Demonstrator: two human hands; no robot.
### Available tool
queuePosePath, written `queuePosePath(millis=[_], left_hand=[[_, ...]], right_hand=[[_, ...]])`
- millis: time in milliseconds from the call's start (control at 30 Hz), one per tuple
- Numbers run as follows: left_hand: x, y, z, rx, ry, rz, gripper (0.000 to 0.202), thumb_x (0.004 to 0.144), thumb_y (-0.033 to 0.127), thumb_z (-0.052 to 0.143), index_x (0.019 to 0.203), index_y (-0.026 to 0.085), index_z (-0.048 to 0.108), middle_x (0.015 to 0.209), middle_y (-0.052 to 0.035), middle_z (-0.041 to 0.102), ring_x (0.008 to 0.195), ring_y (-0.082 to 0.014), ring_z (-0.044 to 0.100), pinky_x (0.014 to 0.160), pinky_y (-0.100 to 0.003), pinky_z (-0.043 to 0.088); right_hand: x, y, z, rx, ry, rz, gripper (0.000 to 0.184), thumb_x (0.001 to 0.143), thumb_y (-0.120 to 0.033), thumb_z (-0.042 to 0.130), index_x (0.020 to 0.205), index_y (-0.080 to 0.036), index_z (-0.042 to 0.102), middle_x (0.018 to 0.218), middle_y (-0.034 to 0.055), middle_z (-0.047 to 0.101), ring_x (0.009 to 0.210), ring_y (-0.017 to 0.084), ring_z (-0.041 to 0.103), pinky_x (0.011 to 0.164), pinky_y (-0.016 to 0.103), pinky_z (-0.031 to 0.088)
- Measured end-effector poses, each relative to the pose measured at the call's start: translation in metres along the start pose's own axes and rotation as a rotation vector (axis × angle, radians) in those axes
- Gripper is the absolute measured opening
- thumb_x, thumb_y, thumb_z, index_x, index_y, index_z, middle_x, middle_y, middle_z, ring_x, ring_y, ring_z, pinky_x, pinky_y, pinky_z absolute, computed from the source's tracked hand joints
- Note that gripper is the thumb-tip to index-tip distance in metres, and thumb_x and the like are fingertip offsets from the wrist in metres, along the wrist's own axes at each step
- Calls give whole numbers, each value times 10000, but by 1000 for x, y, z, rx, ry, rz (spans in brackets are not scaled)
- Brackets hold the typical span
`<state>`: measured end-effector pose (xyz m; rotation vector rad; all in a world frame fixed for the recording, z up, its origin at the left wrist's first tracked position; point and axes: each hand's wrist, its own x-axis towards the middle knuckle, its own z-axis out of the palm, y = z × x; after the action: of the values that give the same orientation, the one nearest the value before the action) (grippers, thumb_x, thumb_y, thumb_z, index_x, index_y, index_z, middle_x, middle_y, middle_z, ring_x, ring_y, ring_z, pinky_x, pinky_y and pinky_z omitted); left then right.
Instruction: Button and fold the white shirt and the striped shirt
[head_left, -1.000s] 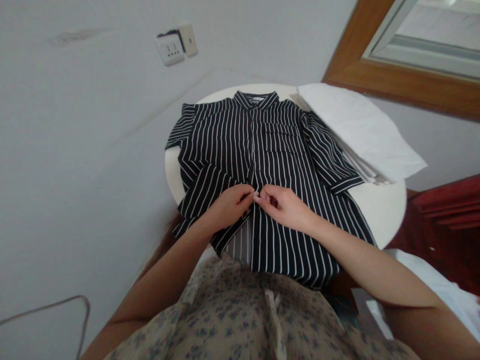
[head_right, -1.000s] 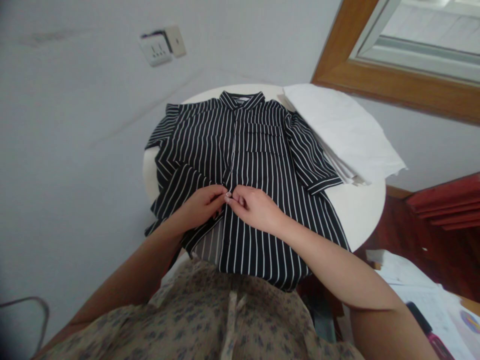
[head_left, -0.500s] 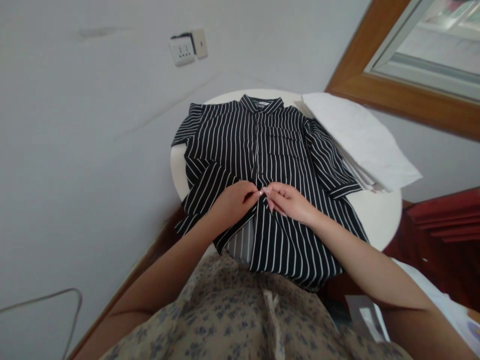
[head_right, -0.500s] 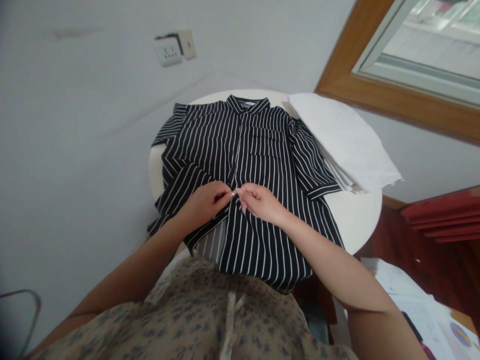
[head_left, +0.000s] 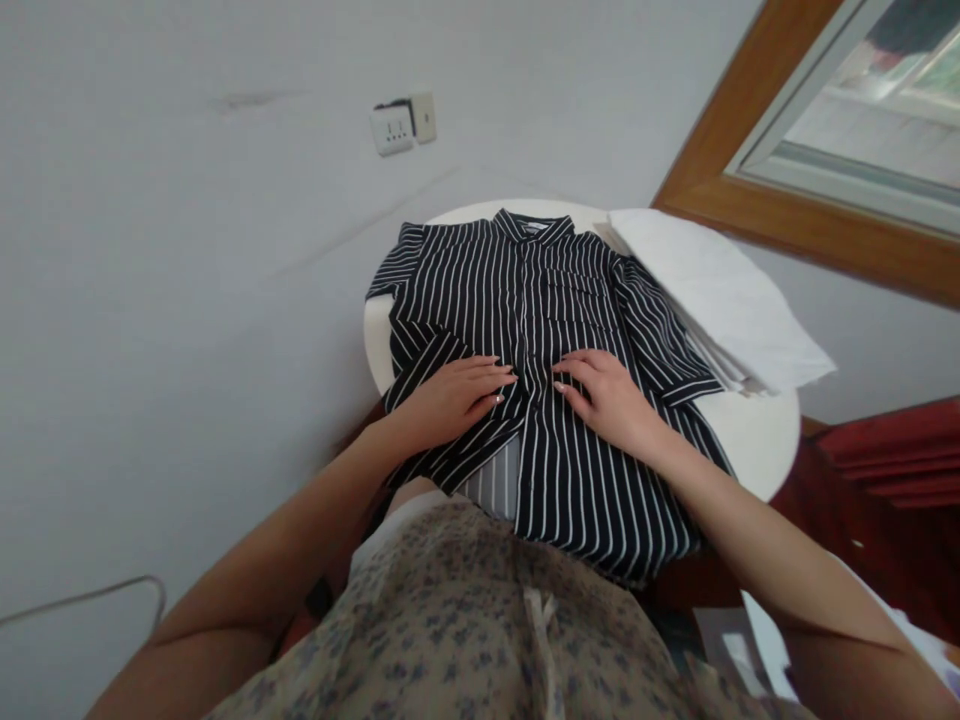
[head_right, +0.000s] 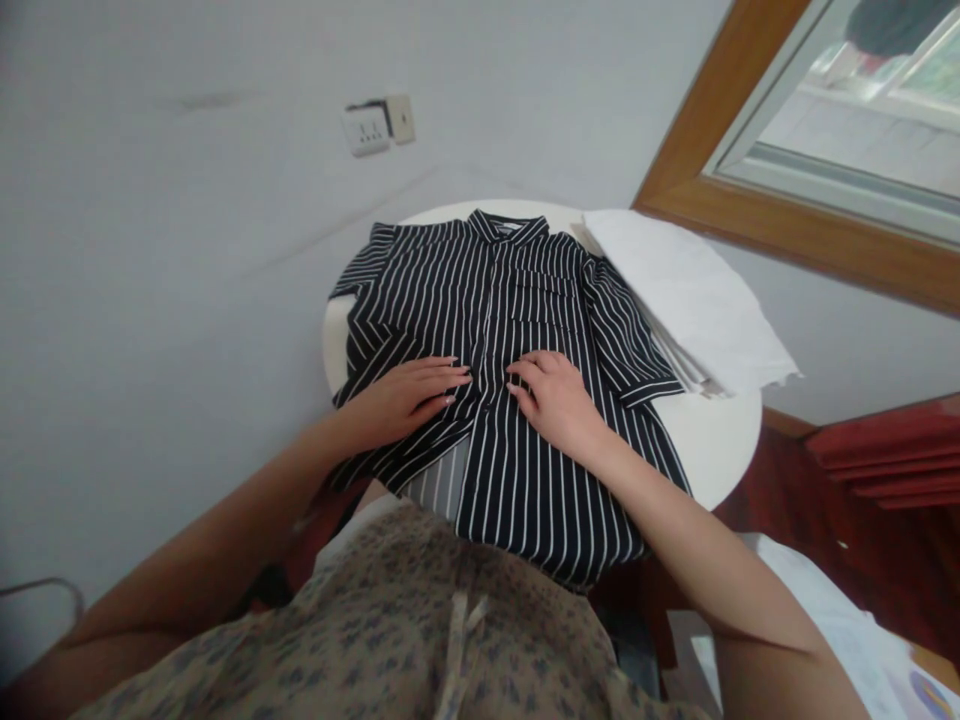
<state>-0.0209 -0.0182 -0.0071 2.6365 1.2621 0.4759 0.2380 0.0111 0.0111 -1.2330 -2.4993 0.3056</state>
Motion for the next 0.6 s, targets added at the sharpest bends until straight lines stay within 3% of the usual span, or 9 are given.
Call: queuePosePath(millis=[100,233,600], left_hand=[[5,-3,6,103,-91,-30,462,968,411,331,1378,226,438,1495,-45,367,1398,-222,262,1146,-453,179],[19,-9,6,185,-144,-100,526,970,460,281,1438,228,342,1540,-53,270,1416,-244,208,1141,-504,140],[75,-39,19,310,-68,-170,522,968,437,286,1413,185,391,1502,-111,339,1359,-316,291,1072,-570,237]], right_hand=[[-8,4,9,-172,-136,53,526,939,-549,332,1394,-300,422,1491,70,359,1386,324,269,1083,576,260],[-1,14,22,-226,-214,108,638,913,-645,245,1477,-348,242,1572,32,160,1435,334,110,1098,636,155],[52,50,30,-209,-116,52,615,922,-628,261,1446,-315,336,1548,52,246,1424,304,179,1104,610,153]])
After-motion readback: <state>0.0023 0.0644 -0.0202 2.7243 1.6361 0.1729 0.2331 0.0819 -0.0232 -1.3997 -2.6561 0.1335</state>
